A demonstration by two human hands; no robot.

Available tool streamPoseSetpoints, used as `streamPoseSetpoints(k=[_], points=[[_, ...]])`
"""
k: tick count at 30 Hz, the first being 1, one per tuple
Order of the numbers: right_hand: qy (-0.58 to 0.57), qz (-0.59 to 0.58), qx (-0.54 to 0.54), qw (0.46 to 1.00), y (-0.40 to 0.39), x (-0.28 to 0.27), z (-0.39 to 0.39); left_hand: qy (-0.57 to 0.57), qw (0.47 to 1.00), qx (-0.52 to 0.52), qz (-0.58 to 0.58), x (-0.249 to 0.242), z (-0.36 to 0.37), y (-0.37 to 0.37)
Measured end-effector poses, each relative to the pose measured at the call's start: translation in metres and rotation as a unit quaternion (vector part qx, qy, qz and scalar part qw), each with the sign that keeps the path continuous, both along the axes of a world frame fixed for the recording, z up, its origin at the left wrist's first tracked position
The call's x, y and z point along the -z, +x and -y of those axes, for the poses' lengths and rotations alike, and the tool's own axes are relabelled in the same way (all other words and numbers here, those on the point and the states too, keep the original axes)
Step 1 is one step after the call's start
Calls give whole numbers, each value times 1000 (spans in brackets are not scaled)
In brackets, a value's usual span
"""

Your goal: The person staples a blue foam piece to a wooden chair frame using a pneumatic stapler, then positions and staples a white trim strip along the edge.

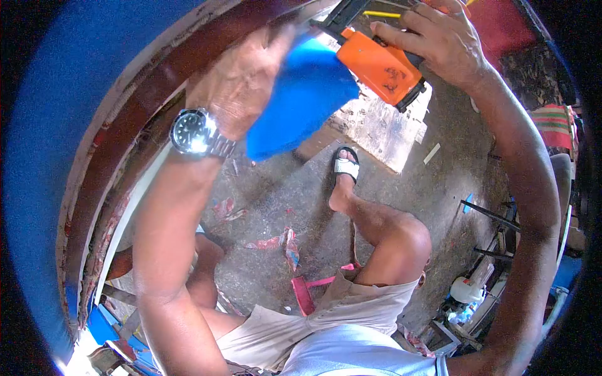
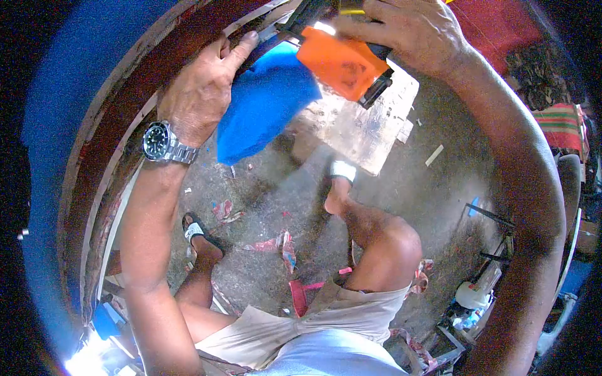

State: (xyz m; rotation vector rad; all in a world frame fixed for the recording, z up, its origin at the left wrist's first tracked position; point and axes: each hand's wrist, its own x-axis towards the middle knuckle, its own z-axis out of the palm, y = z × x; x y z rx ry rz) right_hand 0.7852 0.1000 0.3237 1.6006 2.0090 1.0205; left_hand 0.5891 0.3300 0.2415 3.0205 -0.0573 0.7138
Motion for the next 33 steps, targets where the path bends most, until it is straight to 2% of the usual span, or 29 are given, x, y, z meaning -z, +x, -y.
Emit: streamPoseSetpoints(k=[6, 9, 13, 16, 19, 22, 25, 31, 33], points=[[39, -57, 58, 996, 23, 27, 6, -12, 1000, 1, 18, 3, -1, 0], [-1, -61, 72, 996, 9, 20, 9, -46, 999, 7, 8, -4, 3, -3], [-10, -52, 78, 996, 7, 26, 10, -22, 998, 46, 48, 4, -5, 1], [41, -17, -44, 998, 8, 20, 0, -18, 997, 48, 56, 6, -6, 1], [24, -20, 58, 998, 10, 34, 8, 13, 997, 40, 70, 12, -13, 2], [20, -4, 55, 998, 10, 35, 9, -3, 998, 31, 52, 12, -12, 0], [105, -11, -66, 992, 5, 33, -3, -10, 998, 36, 52, 13, -12, 1], [114, -29, -71, 990, 11, 40, -5, 10, 996, 50, 76, 12, -13, 2], [103, -43, -43, 993, 5, 38, -3, 6, 996, 46, 74, 12, -12, 2]])
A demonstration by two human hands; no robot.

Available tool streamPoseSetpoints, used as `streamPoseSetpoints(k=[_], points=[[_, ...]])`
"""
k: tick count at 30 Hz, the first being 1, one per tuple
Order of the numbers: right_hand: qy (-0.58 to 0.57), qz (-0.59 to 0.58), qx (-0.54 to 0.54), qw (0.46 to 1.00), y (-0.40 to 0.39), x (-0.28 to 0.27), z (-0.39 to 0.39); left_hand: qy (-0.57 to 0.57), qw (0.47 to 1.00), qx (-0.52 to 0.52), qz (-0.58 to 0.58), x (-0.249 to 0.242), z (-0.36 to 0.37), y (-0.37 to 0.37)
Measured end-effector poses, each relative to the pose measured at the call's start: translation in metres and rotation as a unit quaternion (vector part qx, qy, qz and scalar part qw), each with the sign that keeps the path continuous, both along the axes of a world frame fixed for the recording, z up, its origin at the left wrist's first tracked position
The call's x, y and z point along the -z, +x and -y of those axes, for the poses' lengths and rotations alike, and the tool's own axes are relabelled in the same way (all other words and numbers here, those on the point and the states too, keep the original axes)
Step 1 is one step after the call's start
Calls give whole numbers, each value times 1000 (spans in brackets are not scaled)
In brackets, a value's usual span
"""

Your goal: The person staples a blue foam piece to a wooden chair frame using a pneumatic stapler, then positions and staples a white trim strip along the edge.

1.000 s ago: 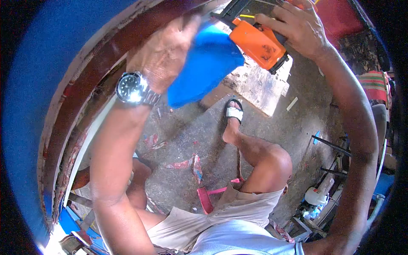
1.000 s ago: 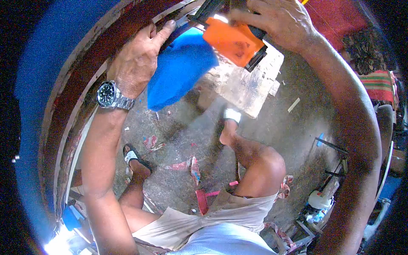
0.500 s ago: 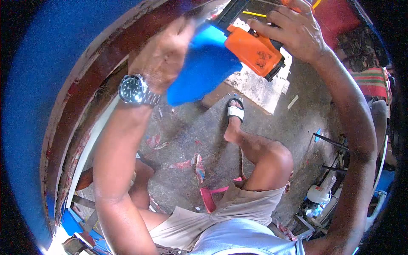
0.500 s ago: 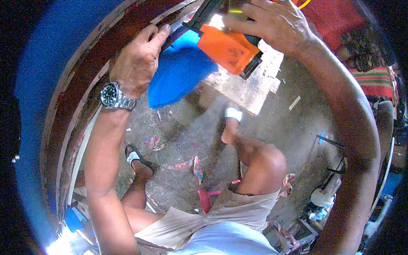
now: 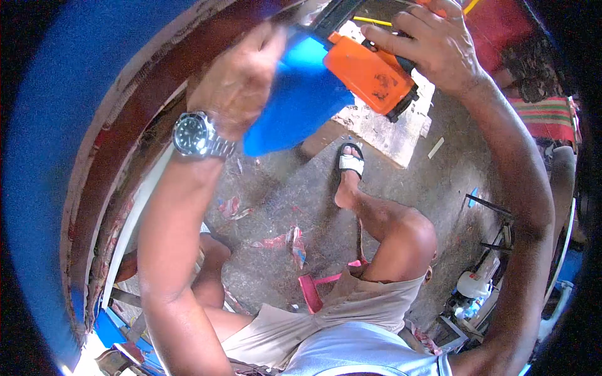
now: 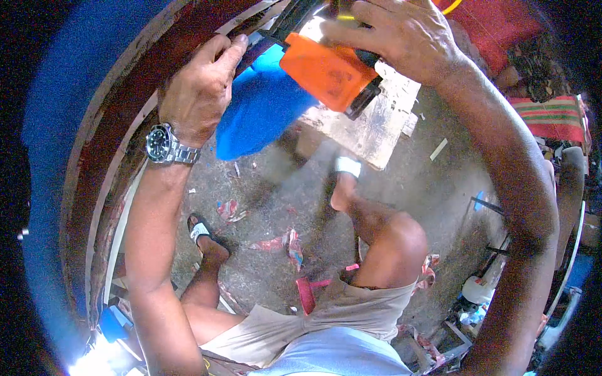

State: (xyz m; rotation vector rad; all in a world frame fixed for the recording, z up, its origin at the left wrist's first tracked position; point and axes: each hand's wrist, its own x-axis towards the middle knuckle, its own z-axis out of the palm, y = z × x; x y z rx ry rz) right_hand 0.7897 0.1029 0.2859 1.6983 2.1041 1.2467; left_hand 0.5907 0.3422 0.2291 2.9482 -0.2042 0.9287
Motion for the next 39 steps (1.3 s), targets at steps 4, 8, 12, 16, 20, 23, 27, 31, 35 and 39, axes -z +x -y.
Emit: streamPoseSetpoints(k=[4, 8, 12, 16, 20, 23, 27, 31, 35, 39], points=[[-26, -5, 27, 999, -3, -4, 2, 0, 1000, -3, -6, 1, -2, 1], [-87, -30, 112, 989, -9, -11, 19, -6, 1000, -8, -10, 1, -1, 1], [-99, -34, 98, 990, -21, -36, 75, -32, 999, 10, 22, 1, 2, 2], [-50, -116, 203, 971, -87, -71, 150, 59, 988, -127, -66, -13, 19, -9], [123, -410, 261, 865, -167, -72, 181, 92, 975, -193, -54, -11, 29, -36], [201, -737, 167, 623, -203, -32, 187, 86, 971, -215, -51, -17, 39, -56], [284, -894, 148, 315, -231, 16, 136, 34, 972, -217, -87, -17, 33, -55], [352, -909, 3, 222, -252, 31, 84, -47, 945, -293, -140, -30, 37, -49], [344, -928, -73, 127, -204, 41, 28, -23, 961, -263, -85, -2, 31, -2], [356, -930, -81, 34, -215, 55, -18, 32, 967, -243, -72, 14, 15, -12]])
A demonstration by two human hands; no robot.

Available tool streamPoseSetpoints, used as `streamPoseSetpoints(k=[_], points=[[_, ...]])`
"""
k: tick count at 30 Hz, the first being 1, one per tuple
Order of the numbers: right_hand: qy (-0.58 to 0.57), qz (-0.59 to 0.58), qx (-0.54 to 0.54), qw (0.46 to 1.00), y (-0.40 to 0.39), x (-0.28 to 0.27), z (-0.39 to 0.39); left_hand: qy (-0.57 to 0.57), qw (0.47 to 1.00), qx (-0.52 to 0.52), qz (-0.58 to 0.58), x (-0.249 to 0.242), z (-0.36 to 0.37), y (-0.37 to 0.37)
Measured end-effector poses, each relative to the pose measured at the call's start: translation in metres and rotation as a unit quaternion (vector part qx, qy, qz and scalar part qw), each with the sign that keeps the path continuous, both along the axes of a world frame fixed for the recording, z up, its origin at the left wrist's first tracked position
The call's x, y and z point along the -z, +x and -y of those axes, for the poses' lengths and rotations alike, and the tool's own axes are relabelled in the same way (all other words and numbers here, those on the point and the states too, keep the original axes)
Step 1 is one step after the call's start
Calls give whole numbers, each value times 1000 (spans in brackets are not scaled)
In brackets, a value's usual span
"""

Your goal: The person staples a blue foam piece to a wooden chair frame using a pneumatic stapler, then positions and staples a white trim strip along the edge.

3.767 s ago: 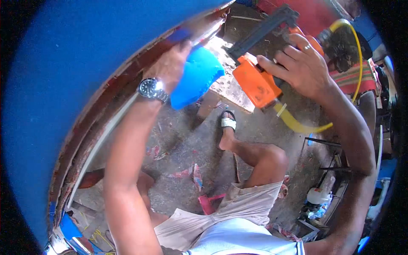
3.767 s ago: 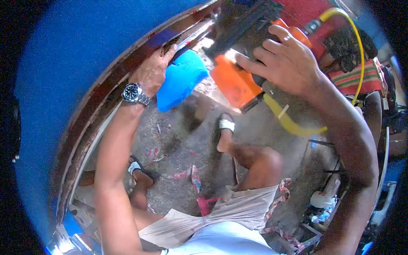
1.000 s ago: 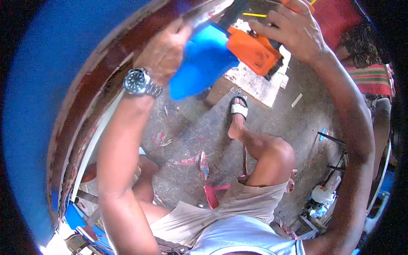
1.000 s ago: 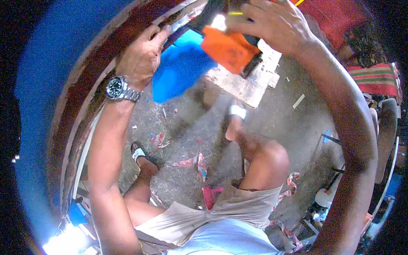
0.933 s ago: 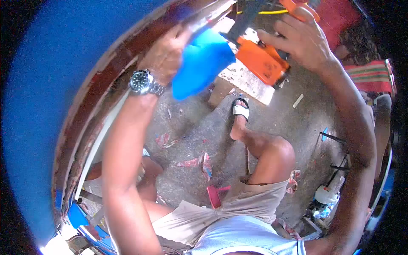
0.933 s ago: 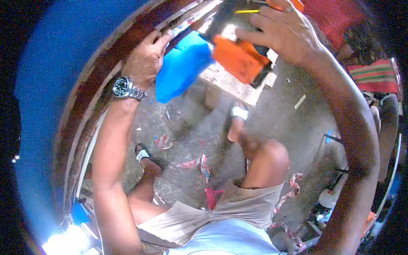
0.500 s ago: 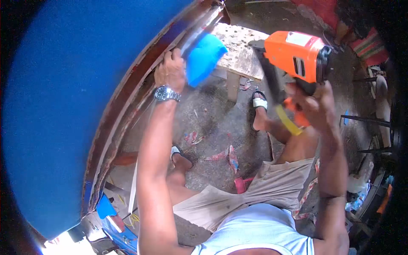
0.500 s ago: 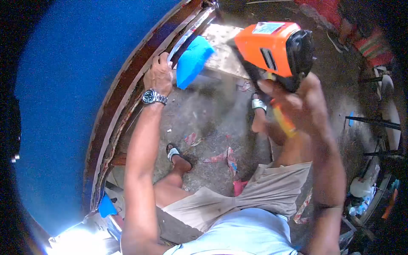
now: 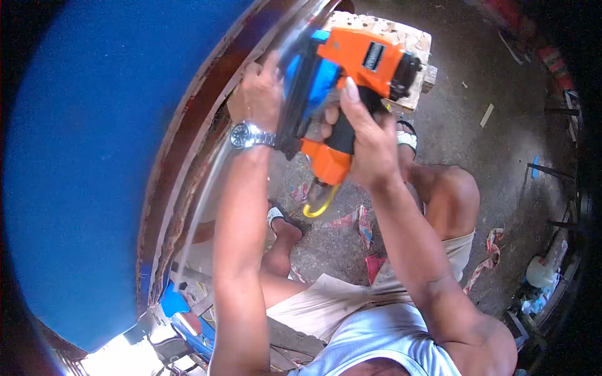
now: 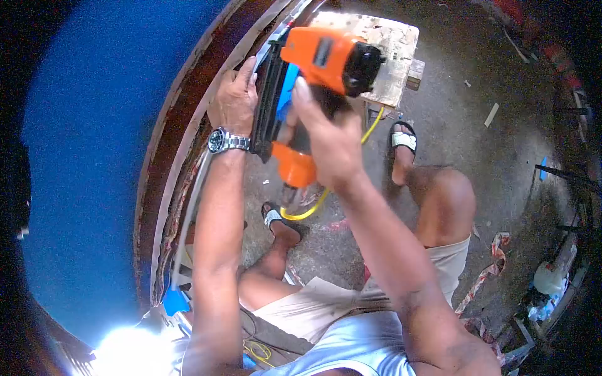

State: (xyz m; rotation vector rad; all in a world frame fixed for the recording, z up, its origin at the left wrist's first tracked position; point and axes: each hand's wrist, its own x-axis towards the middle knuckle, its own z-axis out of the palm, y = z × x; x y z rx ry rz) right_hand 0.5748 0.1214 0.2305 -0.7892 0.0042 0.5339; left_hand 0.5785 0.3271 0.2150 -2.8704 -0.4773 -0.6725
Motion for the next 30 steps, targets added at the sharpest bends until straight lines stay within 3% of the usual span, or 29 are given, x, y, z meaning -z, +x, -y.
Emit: streamPoseSetpoints(k=[3, 4, 9, 11, 16, 19, 20, 23, 30], points=[[6, 28, 35, 999, 1, 30, -24, -73, 996, 22, -37, -18, -1, 0], [-21, 19, 40, 999, 1, 40, -28, -161, 985, 61, -2, -17, -12, 2], [-99, 27, 30, 994, 1, 64, -25, -227, 972, 33, 57, -20, 0, 0], [-116, 24, 27, 993, 0, 62, -21, -194, 971, 58, 125, -11, 1, -1], [-125, 69, 26, 989, 7, 72, -17, -169, 974, 50, 142, -9, 7, 2], [-123, 75, 25, 989, 6, 75, -17, -131, 985, 68, 93, -8, 0, -3], [-122, 72, 21, 990, 6, 73, -16, -37, 991, 105, 80, -8, -3, -4], [-114, 53, 8, 992, 8, 67, -14, 50, 996, 76, 15, -13, -1, -2], [-81, 11, -8, 997, 11, 38, -9, 130, 982, 126, -60, -15, -18, -4]])
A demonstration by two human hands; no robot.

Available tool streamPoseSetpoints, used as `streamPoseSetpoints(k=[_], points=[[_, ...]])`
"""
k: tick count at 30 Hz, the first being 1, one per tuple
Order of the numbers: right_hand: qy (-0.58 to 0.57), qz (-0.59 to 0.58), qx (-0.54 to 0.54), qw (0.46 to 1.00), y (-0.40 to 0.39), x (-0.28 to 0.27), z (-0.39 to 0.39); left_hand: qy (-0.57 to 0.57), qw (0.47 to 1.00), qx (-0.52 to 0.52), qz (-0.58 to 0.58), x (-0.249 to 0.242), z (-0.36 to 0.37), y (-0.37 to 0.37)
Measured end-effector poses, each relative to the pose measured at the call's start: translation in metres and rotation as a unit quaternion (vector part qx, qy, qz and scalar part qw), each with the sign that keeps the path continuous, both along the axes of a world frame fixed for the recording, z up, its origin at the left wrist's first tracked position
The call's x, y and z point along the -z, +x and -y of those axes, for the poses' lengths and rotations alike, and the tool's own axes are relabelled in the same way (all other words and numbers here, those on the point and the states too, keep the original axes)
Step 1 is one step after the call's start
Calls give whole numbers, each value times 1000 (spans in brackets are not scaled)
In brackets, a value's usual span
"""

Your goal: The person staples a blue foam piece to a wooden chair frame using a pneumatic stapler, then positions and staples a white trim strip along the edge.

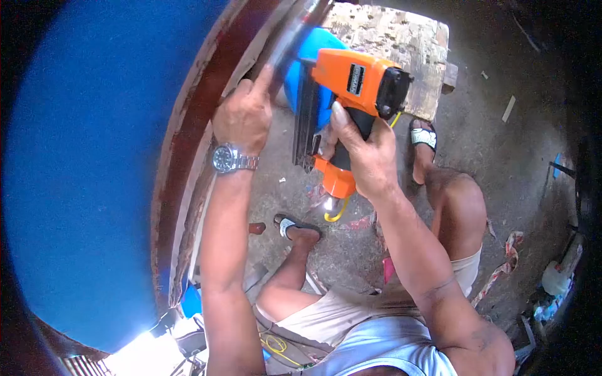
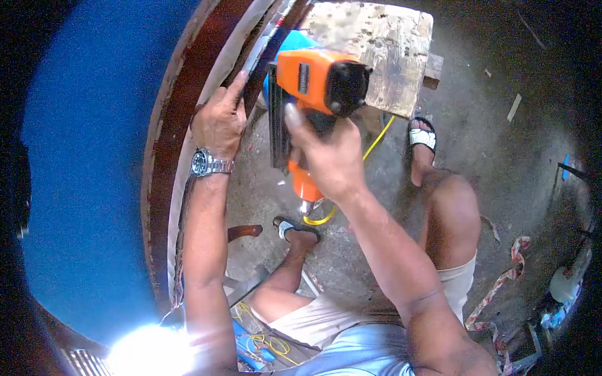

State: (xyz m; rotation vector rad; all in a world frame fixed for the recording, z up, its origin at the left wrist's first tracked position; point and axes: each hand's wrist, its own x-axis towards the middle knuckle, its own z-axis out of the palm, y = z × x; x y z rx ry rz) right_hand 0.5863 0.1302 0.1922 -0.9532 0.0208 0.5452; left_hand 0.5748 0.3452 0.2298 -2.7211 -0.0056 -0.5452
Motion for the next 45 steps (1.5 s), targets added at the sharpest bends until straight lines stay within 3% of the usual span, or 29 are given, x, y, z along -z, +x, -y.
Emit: streamPoseSetpoints(k=[10, 12, 18, 24, 27, 30, 33, 39, 45], points=[[-4, 39, 51, 998, 7, -23, -15, 104, 990, 66, -69, -9, -7, -4], [-26, -10, 35, 999, 12, -25, -18, 101, 989, 69, -84, -12, -6, -4], [-146, 6, 48, 988, 14, -2, -36, 59, 986, 99, -123, -12, -18, -9], [-194, 86, 63, 975, 15, 5, -37, 21, 987, 62, -144, -11, -17, -12], [-148, 91, 101, 979, 19, 12, -42, 14, 988, 55, -145, -12, -18, -12], [-142, 170, 118, 968, 21, 28, -44, 10, 988, 84, -128, -12, -17, -11], [-192, 219, 116, 950, 22, 33, -45, 8, 988, 101, -114, -11, -18, -10], [-185, 143, 110, 966, 23, 29, -46, 13, 989, 92, -117, -12, -15, -9], [-174, 218, 141, 950, 27, 35, -50, 22, 988, 97, -121, -11, -17, -10]])
